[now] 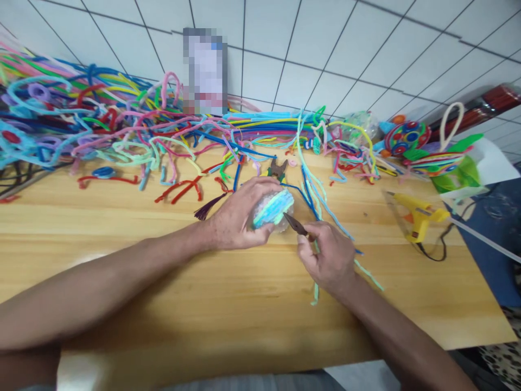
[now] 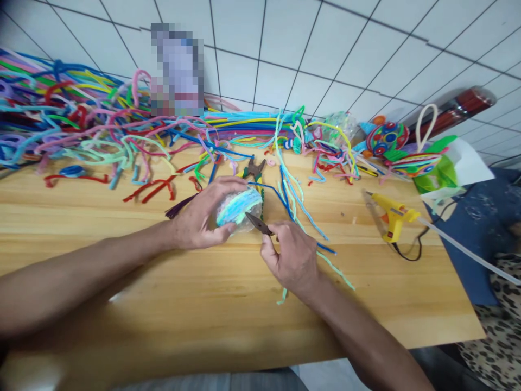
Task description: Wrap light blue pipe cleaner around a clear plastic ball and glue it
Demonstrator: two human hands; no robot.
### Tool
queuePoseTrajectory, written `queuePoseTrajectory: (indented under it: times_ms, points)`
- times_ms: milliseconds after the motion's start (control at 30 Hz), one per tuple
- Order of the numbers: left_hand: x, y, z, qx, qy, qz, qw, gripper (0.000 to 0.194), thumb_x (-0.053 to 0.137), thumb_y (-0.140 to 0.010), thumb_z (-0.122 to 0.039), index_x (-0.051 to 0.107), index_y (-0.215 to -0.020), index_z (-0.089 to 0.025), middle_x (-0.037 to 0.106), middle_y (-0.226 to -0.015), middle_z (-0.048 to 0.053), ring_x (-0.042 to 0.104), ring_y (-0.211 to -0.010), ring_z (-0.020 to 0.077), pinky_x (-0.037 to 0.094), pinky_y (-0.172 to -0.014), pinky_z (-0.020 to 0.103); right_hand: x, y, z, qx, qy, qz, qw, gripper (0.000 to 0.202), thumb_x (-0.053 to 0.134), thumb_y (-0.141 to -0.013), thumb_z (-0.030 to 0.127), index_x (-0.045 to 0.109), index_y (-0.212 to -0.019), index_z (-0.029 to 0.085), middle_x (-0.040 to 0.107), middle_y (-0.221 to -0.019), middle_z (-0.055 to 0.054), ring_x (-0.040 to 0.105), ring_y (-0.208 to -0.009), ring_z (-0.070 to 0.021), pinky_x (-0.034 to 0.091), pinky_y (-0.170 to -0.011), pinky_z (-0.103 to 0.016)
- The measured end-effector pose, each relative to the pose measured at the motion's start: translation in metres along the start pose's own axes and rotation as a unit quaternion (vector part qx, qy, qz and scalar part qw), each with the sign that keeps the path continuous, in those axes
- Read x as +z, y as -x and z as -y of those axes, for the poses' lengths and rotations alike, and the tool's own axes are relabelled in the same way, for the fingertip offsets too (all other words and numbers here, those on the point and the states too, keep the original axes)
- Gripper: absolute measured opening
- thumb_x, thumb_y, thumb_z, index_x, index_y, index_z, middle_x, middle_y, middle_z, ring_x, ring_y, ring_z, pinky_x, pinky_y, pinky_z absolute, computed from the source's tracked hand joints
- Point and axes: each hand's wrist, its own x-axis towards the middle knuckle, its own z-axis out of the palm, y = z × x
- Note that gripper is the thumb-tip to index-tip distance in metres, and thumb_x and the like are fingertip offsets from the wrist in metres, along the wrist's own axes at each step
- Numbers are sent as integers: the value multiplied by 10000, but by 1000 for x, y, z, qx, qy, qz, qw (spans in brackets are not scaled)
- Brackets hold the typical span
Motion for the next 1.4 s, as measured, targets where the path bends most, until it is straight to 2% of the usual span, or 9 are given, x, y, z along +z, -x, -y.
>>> queuePoseTrajectory:
  times_ms: [133,400,733,900,1000,1233,1400]
  points:
    - [3,0,0,1,-8,-7,1000,666,681,-924,-304,462,-1549,-233,642,-1479,180,600,-1465,375,538,-1212,617,-2,2,0,5,-10,-12,1000,160,610,-999,191,623,-1144,257,803,-902,-15,734,-692,-182,585,-675,-309]
    - [3,0,0,0,-17,-5,1000,657,672,-924,-299,455,-1541,-239,625,-1482,184,606,-1452,371,561,-1187,616,-1,1,3,-5,-2,15,1000,152,613,-994,177,639,-1126,248,821,-920,-40,759,-730,-195,596,-709,-316]
    - [5,0,-1,9,-20,-15,1000,675,686,-907,-277,457,-1541,-236,641,-1461,176,613,-1448,363,566,-1180,602,-1,1,0,-1,1,17,1000,118,603,-1000,203,640,-1106,243,810,-885,-28,720,-657,-179,576,-662,-311]
    - [3,0,-4,0,-11,-8,1000,555,660,-1010,-352,481,-1521,-230,638,-1463,183,615,-1436,351,558,-1187,581,-1,-1,1,-14,7,15,1000,115,602,-1001,194,629,-1104,239,799,-857,-24,710,-649,-180,568,-654,-311]
    - [3,0,-6,-9,-12,-21,1000,477,645,-1040,-337,508,-1484,-227,654,-1419,172,627,-1408,333,560,-1179,557,-1,-1,2,-20,4,17,1000,136,601,-999,180,623,-1115,247,806,-881,-23,717,-665,-182,568,-662,-311]
    - [5,-4,-8,7,-10,-30,999,487,660,-1003,-284,495,-1459,-237,677,-1373,146,633,-1375,325,570,-1154,550,-2,3,-2,10,-29,-10,999,182,632,-972,175,627,-1142,240,787,-906,-15,709,-670,-166,558,-662,-283]
    - [6,-3,-8,4,-6,-39,999,482,656,-999,-288,499,-1452,-237,673,-1368,150,638,-1366,327,574,-1145,554,0,4,-2,17,-26,9,999,157,620,-977,185,635,-1116,256,794,-890,-12,726,-690,-180,581,-684,-302]
